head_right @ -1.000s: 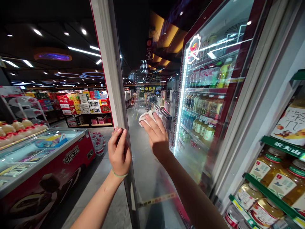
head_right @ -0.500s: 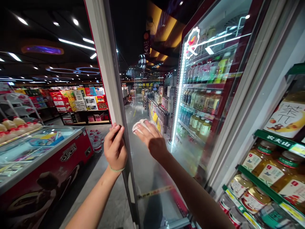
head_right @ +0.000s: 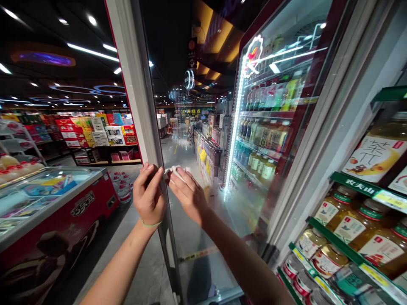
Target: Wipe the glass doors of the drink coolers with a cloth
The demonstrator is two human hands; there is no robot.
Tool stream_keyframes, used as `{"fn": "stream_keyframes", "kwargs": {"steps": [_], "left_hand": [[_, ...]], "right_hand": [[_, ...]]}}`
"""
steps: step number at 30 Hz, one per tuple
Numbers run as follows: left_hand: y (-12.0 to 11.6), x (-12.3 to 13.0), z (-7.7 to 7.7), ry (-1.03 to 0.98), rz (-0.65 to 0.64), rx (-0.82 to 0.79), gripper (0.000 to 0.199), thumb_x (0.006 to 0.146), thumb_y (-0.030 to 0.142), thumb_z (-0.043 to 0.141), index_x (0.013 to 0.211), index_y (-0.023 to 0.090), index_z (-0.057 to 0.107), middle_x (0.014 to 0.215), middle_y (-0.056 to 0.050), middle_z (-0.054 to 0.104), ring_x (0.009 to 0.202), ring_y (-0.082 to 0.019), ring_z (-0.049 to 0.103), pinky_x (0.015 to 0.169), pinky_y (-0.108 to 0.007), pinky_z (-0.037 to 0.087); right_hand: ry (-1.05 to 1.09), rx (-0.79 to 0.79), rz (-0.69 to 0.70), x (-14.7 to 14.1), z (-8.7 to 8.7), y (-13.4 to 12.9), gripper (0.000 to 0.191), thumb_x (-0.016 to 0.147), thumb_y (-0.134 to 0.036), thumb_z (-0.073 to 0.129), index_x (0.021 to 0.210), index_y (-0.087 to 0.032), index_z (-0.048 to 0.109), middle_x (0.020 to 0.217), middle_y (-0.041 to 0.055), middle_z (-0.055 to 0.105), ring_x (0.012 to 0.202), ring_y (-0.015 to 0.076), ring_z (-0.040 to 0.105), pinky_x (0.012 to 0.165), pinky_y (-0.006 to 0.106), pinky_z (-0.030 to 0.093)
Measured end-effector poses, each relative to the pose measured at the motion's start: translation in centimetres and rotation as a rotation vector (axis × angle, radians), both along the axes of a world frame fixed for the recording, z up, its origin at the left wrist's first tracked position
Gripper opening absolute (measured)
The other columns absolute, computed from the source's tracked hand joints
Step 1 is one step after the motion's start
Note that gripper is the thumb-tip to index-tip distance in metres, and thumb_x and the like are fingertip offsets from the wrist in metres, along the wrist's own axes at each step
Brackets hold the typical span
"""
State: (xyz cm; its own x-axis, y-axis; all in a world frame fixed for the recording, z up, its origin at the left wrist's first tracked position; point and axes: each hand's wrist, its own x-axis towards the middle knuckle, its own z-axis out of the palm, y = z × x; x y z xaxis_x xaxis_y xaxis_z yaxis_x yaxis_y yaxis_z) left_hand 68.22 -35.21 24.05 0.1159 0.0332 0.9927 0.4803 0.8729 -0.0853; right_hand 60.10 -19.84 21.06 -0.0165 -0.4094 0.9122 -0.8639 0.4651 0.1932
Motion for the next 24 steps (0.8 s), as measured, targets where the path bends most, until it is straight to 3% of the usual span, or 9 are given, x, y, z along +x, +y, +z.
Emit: {"fn": "stream_keyframes", "kwargs": {"steps": [2, 6, 11, 15, 19, 20, 22, 24], "left_hand": [[-0.1, -0.1, 0.0, -0.002, 0.005, -0.014, 0.059, 0.099, 0.002, 0.044, 0.15, 0.03, 0.054, 0.147, -0.012, 0.057, 0.145, -0.027, 0.052, 0.123, -0.052, 0.041], [-0.2, -0.3, 0.1, 0.023, 0.034, -0.013, 0.057, 0.099, 0.003, 0.042, 0.148, 0.03, 0.056, 0.145, -0.012, 0.059, 0.144, -0.028, 0.053, 0.121, -0.055, 0.043], [-0.2, -0.4, -0.6, 0.033, 0.174, -0.136, 0.053, 0.098, 0.004, 0.049, 0.146, 0.026, 0.059, 0.135, -0.013, 0.068, 0.147, -0.027, 0.05, 0.125, -0.051, 0.037], [-0.4, -0.2, -0.7, 0.009, 0.205, -0.357, 0.051, 0.099, 0.006, 0.053, 0.147, 0.02, 0.057, 0.125, -0.012, 0.075, 0.14, -0.022, 0.057, 0.124, -0.041, 0.037], [-0.4, 0.0, 0.2, -0.033, 0.19, -0.442, 0.051, 0.098, 0.004, 0.053, 0.148, 0.016, 0.055, 0.119, -0.012, 0.077, 0.127, -0.021, 0.067, 0.119, -0.037, 0.043], [-0.3, 0.1, 0.4, -0.035, 0.21, -0.451, 0.051, 0.098, 0.004, 0.054, 0.147, 0.016, 0.056, 0.118, -0.012, 0.078, 0.124, -0.021, 0.069, 0.12, -0.036, 0.041], [0.1, 0.2, 0.6, -0.04, 0.258, -0.45, 0.052, 0.097, 0.003, 0.055, 0.147, 0.018, 0.057, 0.119, -0.01, 0.078, 0.122, -0.019, 0.07, 0.123, -0.034, 0.037], [1.0, 0.4, 0.6, -0.091, 0.297, -0.405, 0.055, 0.097, 0.003, 0.053, 0.149, 0.02, 0.055, 0.127, -0.01, 0.075, 0.131, -0.019, 0.065, 0.126, -0.035, 0.032]], "right_hand": [[0.095, -0.034, 0.02, -0.1, 0.0, 0.4, 0.048, 0.102, -0.008, 0.049, 0.141, -0.031, 0.062, 0.139, -0.0001, 0.07, 0.147, 0.0181, 0.05, 0.126, 0.038, 0.045], [0.127, -0.294, -0.073, -0.6, 0.0, 1.2, 0.049, 0.102, -0.007, 0.043, 0.145, -0.025, 0.059, 0.142, 0.0083, 0.067, 0.15, 0.0261, 0.046, 0.122, 0.051, 0.048], [0.214, -0.078, -0.006, -1.3, -0.6, 2.1, 0.044, 0.101, -0.012, 0.054, 0.141, -0.028, 0.062, 0.131, 0.0039, 0.074, 0.144, 0.0211, 0.054, 0.118, 0.04, 0.052], [0.142, -0.349, -0.135, -1.8, -1.0, 3.7, 0.046, 0.103, -0.012, 0.039, 0.141, -0.024, 0.063, 0.137, 0.0105, 0.07, 0.151, 0.0278, 0.045, 0.119, 0.054, 0.05], [0.211, -0.155, -0.1, -2.6, -1.8, 5.1, 0.04, 0.102, -0.014, 0.048, 0.136, -0.028, 0.066, 0.129, 0.0056, 0.074, 0.143, 0.0242, 0.055, 0.115, 0.047, 0.055], [0.217, -0.165, -0.106, -2.9, -2.1, 5.5, 0.04, 0.102, -0.014, 0.048, 0.136, -0.028, 0.066, 0.128, 0.0061, 0.074, 0.142, 0.0243, 0.055, 0.115, 0.048, 0.055], [0.167, -0.338, -0.168, -3.4, -2.6, 6.2, 0.043, 0.103, -0.012, 0.042, 0.139, -0.025, 0.063, 0.132, 0.0111, 0.071, 0.146, 0.0272, 0.051, 0.117, 0.055, 0.051], [0.119, -0.423, -0.194, -3.7, -2.9, 6.8, 0.047, 0.102, -0.011, 0.039, 0.141, -0.024, 0.062, 0.135, 0.0135, 0.069, 0.148, 0.029, 0.048, 0.118, 0.059, 0.049]]}}
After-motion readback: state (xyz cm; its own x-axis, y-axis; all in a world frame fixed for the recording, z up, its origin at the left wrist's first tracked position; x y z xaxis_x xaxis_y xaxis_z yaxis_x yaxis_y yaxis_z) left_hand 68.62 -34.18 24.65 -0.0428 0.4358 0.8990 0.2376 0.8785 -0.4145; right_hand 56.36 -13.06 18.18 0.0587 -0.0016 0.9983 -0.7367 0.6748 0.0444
